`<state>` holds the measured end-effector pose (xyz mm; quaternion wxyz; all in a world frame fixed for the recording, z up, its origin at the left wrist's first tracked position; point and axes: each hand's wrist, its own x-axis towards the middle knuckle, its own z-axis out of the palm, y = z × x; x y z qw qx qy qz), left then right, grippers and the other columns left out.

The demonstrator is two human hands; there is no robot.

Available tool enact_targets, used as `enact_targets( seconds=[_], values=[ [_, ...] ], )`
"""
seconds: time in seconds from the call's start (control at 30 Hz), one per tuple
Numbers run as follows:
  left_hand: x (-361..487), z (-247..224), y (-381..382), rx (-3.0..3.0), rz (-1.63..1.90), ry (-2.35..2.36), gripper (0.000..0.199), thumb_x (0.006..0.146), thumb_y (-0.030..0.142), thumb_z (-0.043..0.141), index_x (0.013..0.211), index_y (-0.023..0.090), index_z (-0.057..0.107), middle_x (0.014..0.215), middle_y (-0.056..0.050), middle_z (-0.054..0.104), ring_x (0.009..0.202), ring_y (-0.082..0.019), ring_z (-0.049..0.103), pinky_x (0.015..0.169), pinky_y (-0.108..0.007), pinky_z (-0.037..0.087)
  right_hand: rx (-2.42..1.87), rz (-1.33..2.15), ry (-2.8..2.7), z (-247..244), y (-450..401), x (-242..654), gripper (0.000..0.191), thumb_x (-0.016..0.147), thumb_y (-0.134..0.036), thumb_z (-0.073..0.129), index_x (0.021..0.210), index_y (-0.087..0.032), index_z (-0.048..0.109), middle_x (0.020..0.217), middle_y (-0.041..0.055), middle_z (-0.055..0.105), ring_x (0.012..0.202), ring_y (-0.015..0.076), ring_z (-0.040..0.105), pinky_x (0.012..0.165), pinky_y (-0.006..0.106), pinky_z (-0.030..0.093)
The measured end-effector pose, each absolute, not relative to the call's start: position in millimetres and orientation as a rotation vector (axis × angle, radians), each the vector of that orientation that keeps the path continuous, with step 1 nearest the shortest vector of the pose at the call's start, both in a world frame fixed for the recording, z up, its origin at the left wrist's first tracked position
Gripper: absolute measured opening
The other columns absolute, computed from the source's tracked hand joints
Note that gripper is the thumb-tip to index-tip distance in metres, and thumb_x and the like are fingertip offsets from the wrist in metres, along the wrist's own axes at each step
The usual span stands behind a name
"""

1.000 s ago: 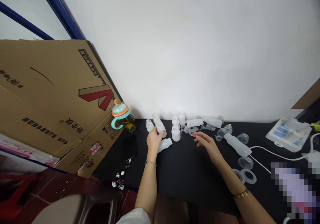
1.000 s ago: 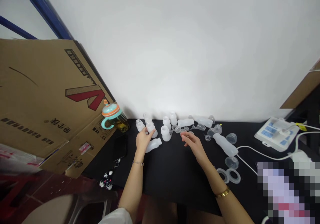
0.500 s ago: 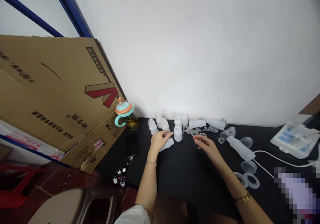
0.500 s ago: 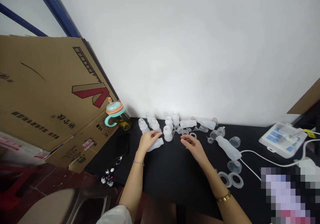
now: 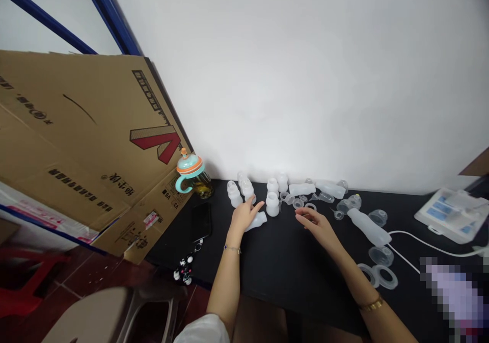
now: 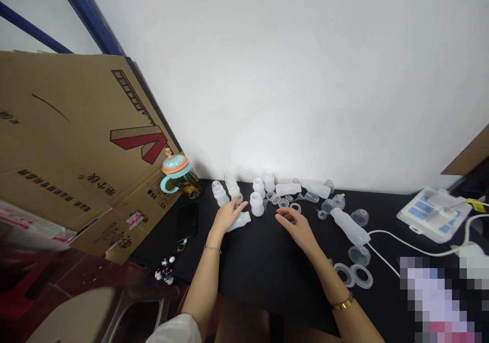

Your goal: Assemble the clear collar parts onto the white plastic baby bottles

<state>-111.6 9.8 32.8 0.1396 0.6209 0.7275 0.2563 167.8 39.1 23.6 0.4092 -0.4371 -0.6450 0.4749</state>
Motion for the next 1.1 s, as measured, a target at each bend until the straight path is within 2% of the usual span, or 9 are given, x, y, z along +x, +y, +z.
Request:
enact_targets(
  seconds=[0.17, 0.27, 0.37, 0.43, 0.53, 0.63, 0.77, 0.87, 1.1],
  values=[
    [-111.5, 35.0, 9.8, 1.781, 0.773, 2.245, 0.051, 0.098, 0.061, 0.046, 0.129, 0.026, 0.066, 0.088, -0.005, 0.076, 0.090, -0.025, 0.071, 0.071, -0.028, 0.043, -1.173, 1.020, -1.743, 15.1, 40.0, 166.9, 0.026, 0.079, -0.048, 0.069, 0.090, -0.026, 0.076, 0.087, 0.0051, 0.074, 0.078, 0.0251, 0.065, 0.076, 0.039, 0.050],
    [-108.4, 37.6, 7.1, 1.733, 1.000, 2.404, 0.042, 0.100, 0.055, 0.046, 0.113, 0.025, 0.073, 0.082, -0.004, 0.074, 0.079, -0.021, 0.069, 0.068, -0.026, 0.041, -1.237, 0.885, -1.902, 10.8, 37.9, 166.3, 0.022, 0.080, -0.043, 0.067, 0.093, -0.027, 0.075, 0.080, 0.0036, 0.072, 0.072, 0.0234, 0.064, 0.068, 0.035, 0.047],
    [-101.1, 36.4, 3.9, 1.780, 1.237, 2.420, 0.045, 0.102, 0.050, 0.039, 0.092, 0.023, 0.074, 0.072, -0.005, 0.070, 0.070, -0.018, 0.065, 0.066, -0.026, 0.040, -1.299, 0.775, -2.032, 9.6, 35.5, 165.1, 0.019, 0.081, -0.038, 0.065, 0.095, -0.028, 0.074, 0.078, 0.0027, 0.071, 0.069, 0.0222, 0.063, 0.065, 0.033, 0.043],
    [-93.2, 33.1, 2.2, 1.912, 1.266, 2.334, 0.048, 0.101, 0.048, 0.039, 0.075, 0.022, 0.070, 0.064, -0.004, 0.064, 0.063, -0.016, 0.059, 0.065, -0.027, 0.039, -1.308, 0.767, -2.065, 10.9, 34.6, 164.2, 0.017, 0.083, -0.036, 0.064, 0.094, -0.028, 0.073, 0.077, 0.0021, 0.070, 0.069, 0.0219, 0.062, 0.065, 0.033, 0.041],
    [-76.8, 26.2, 0.3, 2.149, 1.245, 2.126, 0.049, 0.099, 0.042, 0.043, 0.055, 0.022, 0.054, 0.056, -0.003, 0.053, 0.057, -0.015, 0.051, 0.063, -0.028, 0.038, -1.279, 0.727, -2.046, 14.6, 34.3, 163.7, 0.011, 0.084, -0.033, 0.062, 0.089, -0.026, 0.069, 0.082, 0.0028, 0.069, 0.075, 0.0220, 0.062, 0.069, 0.033, 0.042],
    [-56.5, 18.5, -0.7, 2.322, 1.168, 1.914, 0.043, 0.095, 0.032, 0.044, 0.053, 0.022, 0.046, 0.055, -0.003, 0.050, 0.056, -0.015, 0.049, 0.061, -0.029, 0.036, -1.239, 0.625, -2.055, 18.2, 34.0, 164.4, 0.003, 0.081, -0.022, 0.059, 0.079, -0.024, 0.060, 0.085, 0.0028, 0.064, 0.079, 0.0202, 0.059, 0.072, 0.031, 0.042],
    [-30.1, 7.3, 0.2, 2.456, 0.736, 1.718, 0.033, 0.086, 0.023, 0.051, 0.053, 0.020, 0.048, 0.055, -0.001, 0.056, 0.053, -0.013, 0.049, 0.057, -0.029, 0.027, -1.245, 0.606, -2.179, 18.8, 31.4, 164.1, 0.015, 0.072, -0.009, 0.055, 0.073, -0.023, 0.047, 0.076, -0.0016, 0.054, 0.071, 0.0156, 0.050, 0.066, 0.027, 0.034],
    [-17.4, 0.6, 0.8, 2.506, 0.457, 1.606, 0.028, 0.081, 0.023, 0.054, 0.053, 0.019, 0.050, 0.057, -0.002, 0.060, 0.053, -0.013, 0.050, 0.056, -0.030, 0.022, -1.248, 0.638, -2.330, 16.9, 27.4, 161.9, 0.019, 0.070, -0.005, 0.053, 0.071, -0.022, 0.043, 0.073, -0.0030, 0.050, 0.069, 0.0140, 0.046, 0.063, 0.026, 0.028],
    [-16.1, 1.1, -1.2, 2.466, 0.417, 1.606, 0.026, 0.081, 0.023, 0.054, 0.055, 0.019, 0.053, 0.059, -0.001, 0.062, 0.055, -0.013, 0.051, 0.058, -0.031, 0.021, -1.243, 0.605, -2.437, 16.0, 22.7, 158.9, 0.020, 0.076, -0.005, 0.054, 0.072, -0.021, 0.042, 0.074, -0.0029, 0.049, 0.070, 0.0133, 0.043, 0.063, 0.026, 0.025]
  ],
)
